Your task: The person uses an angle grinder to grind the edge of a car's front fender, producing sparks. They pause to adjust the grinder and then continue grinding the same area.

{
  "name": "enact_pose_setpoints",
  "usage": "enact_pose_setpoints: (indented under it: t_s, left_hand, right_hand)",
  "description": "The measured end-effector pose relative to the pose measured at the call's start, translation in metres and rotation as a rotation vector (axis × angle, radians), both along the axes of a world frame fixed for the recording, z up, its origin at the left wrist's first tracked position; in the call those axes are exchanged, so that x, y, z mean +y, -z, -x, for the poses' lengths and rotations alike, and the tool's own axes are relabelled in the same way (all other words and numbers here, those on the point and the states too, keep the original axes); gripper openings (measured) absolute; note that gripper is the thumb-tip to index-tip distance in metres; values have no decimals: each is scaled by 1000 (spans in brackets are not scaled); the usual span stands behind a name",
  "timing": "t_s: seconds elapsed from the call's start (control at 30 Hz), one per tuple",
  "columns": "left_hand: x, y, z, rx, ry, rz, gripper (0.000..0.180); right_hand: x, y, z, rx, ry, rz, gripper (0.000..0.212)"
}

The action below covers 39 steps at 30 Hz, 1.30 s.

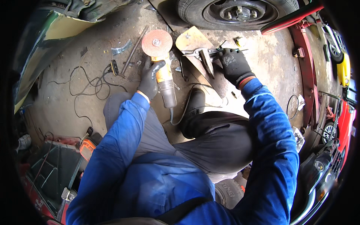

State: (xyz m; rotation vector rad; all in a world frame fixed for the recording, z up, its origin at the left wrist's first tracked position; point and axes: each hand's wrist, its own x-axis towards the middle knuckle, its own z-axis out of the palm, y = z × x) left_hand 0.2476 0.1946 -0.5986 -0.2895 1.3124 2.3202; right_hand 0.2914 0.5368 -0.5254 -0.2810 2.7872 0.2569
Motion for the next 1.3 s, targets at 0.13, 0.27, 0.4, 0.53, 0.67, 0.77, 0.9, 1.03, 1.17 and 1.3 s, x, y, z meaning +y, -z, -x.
enact_pose_setpoints:
  t_s: [0.13, 0.27, 0.4, 0.53, 0.67, 0.77, 0.9, 1.03, 1.17, 1.3]
  left_hand:
    - [7, 23, -3, -54, 3, -48, 59]
    - [11, 39, 3, -56, 60, -38, 62]
    - [18, 51, -1, -65, 14, -2, 61]
    - [22, 56, -3, -101, 16, 31, 65]
    - [26, 57, -4, -137, 34, 72, 67]
    - [28, 59, -6, -110, 8, 70, 68]
    - [29, 64, -6, -88, 6, 104, 68]
    - [30, 64, -5, -58, 23, 151, 68]
    - [33, 56, -6, -22, 35, 188, 61]
    - [34, 47, -7, -76, -16, 127, 54]
  right_hand:
    - [8, 13, 1, -10, 37, 29, 44]
    - [22, 16, 0, 92, -86, 49, 40]
    - [27, 8, -19, 187, 49, 302, 30]
    - [19, -30, -26, 332, 375, 693, 28]
    - [7, -70, -16, 331, 546, 1153, 27]
    - [-4, -75, -19, 107, 799, 1214, 35]
    - [-15, -48, -19, 130, 733, 1084, 35]
    - [-22, -20, -8, 153, 540, 1089, 43]
    - [-33, -6, -9, 182, 380, 973, 50]
    - [-46, 10, -6, 288, 219, 904, 59]
